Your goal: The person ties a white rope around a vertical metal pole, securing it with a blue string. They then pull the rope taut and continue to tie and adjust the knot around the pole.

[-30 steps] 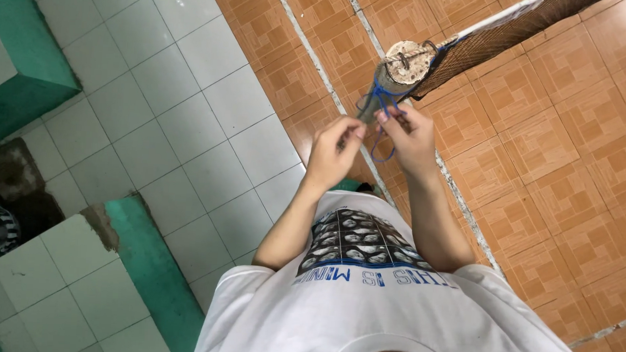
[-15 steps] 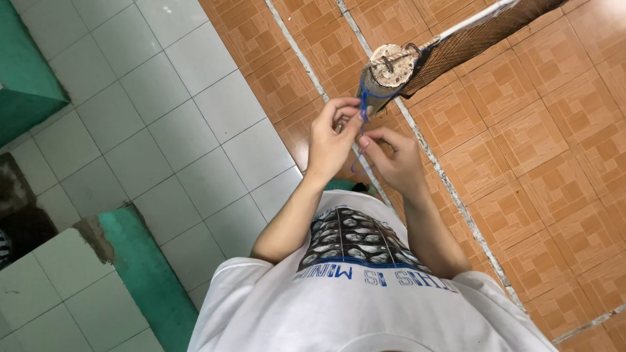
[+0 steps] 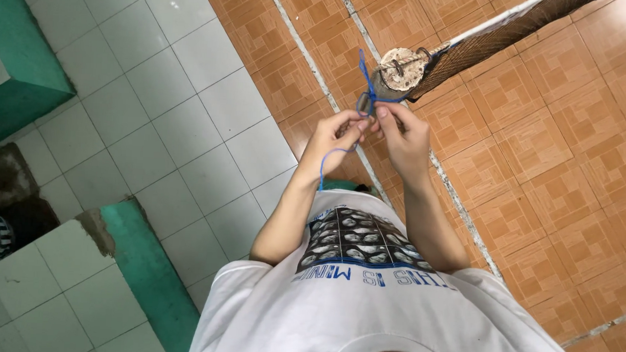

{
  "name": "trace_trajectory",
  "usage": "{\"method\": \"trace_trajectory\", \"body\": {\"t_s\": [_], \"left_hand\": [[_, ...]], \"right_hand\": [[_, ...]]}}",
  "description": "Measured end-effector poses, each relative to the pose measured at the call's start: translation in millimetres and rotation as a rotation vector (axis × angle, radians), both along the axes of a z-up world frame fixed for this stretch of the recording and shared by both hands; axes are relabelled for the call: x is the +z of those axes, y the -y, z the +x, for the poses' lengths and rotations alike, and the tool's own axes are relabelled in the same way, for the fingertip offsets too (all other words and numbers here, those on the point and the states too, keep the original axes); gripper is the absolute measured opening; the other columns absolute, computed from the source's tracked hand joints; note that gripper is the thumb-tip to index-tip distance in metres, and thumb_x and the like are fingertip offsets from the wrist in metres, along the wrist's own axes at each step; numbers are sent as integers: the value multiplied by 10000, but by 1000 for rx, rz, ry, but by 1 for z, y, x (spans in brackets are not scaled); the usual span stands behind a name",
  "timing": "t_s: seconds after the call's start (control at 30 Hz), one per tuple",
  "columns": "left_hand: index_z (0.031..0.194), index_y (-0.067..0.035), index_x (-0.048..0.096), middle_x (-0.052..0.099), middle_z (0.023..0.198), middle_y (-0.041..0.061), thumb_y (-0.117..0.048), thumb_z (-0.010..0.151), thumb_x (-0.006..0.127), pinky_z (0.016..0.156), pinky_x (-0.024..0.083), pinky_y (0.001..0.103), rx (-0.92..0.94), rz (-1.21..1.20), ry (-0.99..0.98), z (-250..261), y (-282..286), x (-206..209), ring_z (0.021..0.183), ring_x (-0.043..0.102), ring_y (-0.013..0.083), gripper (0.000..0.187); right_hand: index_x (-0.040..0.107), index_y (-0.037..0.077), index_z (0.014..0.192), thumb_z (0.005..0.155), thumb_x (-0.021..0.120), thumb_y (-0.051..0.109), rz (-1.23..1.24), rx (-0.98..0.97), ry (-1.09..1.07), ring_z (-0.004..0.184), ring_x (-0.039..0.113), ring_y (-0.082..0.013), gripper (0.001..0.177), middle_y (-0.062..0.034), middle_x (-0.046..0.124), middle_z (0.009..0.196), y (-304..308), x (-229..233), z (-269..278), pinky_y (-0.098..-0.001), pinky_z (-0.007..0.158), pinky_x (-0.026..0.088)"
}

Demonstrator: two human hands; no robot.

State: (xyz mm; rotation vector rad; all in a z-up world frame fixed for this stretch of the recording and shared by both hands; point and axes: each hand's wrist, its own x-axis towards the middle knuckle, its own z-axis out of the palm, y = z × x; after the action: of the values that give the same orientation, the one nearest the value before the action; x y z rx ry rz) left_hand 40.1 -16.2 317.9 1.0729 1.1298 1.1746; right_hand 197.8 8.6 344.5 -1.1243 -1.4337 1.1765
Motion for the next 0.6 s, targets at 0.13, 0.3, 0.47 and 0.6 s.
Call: {"method": "trace_trajectory", "body": {"t_s": [0.13, 0.3, 0.47, 0.6], "left_hand": [[1066, -88, 747, 723, 735, 55, -141, 981, 660, 665, 522, 248, -15, 58, -140, -2, 2, 7, 660, 622, 89, 132], [1023, -144, 765, 732, 813, 62, -111, 954, 674, 718, 574, 326, -11, 234, -431, 1, -1, 26, 786, 728, 243, 119], [1182, -29, 634, 736, 986, 140, -137, 904, 716, 769, 555, 321, 187, 219, -262, 3, -6, 26, 883, 692, 226, 309], [1247, 21, 608, 714, 1054, 152, -261, 893, 830, 797, 555, 317, 252, 246, -198, 14, -16, 32, 925, 679, 219, 504]], "right_hand": [[760, 22, 1037, 1070, 629, 110, -62, -28, -38, 597, 632, -119, 161, -94, 695, 676, -5, -5, -6, -233, 613, 510], [756, 23, 1072, 997, 722, 68, -88, -100, -26, 681, 608, -33, 94, -52, 710, 730, -6, -23, -7, -199, 649, 501], [764, 37, 1018, 978, 739, 75, -35, -130, 26, 654, 566, -43, 61, -34, 681, 697, 1, -5, -11, -213, 619, 475], [772, 11, 962, 905, 769, -37, 137, -134, 156, 599, 605, -137, 74, -84, 660, 645, 3, -27, -6, -272, 574, 488]]}}
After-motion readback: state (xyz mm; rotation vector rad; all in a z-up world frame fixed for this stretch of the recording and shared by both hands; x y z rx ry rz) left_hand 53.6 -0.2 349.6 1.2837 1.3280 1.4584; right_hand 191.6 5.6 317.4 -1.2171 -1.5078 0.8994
